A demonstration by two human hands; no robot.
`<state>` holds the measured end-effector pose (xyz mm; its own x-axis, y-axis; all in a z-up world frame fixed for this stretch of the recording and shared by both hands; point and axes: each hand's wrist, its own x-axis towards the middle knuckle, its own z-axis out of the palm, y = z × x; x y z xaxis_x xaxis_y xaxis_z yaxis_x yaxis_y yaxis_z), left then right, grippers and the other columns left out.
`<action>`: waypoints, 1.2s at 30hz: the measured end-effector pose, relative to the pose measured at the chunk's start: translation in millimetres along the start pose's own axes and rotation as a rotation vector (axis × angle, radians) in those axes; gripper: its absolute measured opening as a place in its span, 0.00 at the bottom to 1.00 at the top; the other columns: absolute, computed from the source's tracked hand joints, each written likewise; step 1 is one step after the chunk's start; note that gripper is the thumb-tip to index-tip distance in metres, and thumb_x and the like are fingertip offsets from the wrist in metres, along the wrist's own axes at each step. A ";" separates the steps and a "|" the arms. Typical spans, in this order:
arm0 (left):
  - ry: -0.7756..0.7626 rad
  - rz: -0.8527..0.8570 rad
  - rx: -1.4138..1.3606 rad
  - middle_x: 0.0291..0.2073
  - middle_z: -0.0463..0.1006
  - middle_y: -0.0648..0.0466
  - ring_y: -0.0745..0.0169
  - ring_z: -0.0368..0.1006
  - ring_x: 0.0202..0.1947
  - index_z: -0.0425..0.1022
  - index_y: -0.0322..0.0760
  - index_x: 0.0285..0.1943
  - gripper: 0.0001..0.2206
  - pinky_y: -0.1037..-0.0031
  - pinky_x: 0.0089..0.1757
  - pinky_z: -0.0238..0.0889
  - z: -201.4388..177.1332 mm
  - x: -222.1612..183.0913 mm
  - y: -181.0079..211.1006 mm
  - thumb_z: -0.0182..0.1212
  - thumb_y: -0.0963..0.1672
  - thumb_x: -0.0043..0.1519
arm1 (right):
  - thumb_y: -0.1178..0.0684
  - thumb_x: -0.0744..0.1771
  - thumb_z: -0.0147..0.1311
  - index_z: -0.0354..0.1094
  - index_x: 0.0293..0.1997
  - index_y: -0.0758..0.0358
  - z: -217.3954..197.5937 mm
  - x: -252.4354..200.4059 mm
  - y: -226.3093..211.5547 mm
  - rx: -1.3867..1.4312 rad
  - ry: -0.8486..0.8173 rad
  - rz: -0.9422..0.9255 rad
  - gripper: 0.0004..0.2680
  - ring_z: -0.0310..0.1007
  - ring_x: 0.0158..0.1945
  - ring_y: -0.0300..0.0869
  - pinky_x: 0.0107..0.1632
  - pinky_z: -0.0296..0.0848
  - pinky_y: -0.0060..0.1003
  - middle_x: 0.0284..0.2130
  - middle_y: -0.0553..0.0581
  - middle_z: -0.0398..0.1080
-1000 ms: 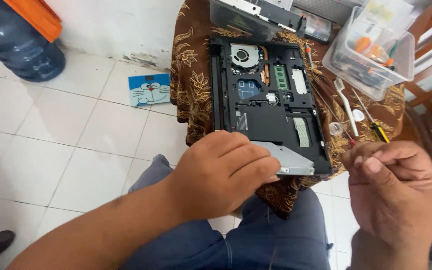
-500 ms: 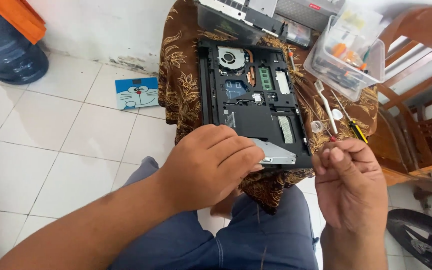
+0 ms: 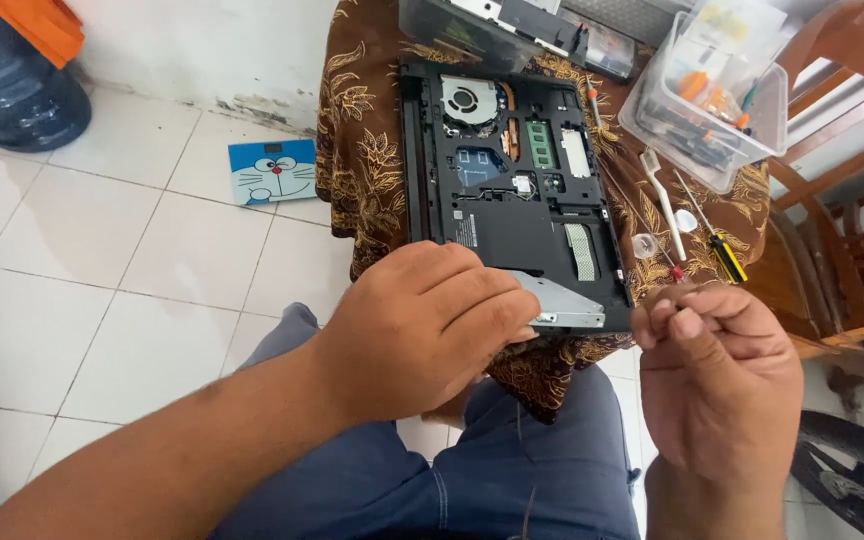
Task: Removing screws and a component from the internal chassis of a laptop using a screwdriver.
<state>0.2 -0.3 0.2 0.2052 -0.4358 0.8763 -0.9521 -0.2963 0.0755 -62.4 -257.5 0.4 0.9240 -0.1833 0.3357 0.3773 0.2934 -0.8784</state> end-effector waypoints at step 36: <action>0.027 -0.038 0.000 0.40 0.79 0.50 0.54 0.71 0.38 0.76 0.34 0.49 0.08 0.64 0.38 0.65 3.5 -3.0 5.9 0.53 0.43 0.74 | 0.67 0.63 0.66 0.73 0.37 0.70 73.3 -10.8 -19.9 -0.960 -0.034 -0.136 0.05 0.63 0.41 0.44 0.46 0.59 0.32 0.36 0.61 0.64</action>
<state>-5.2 -3.7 -3.6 0.2353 -0.4015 0.8851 -0.9438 -0.3120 0.1094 -75.2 -192.6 39.2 0.8830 -0.1277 0.4516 0.2836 -0.6216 -0.7302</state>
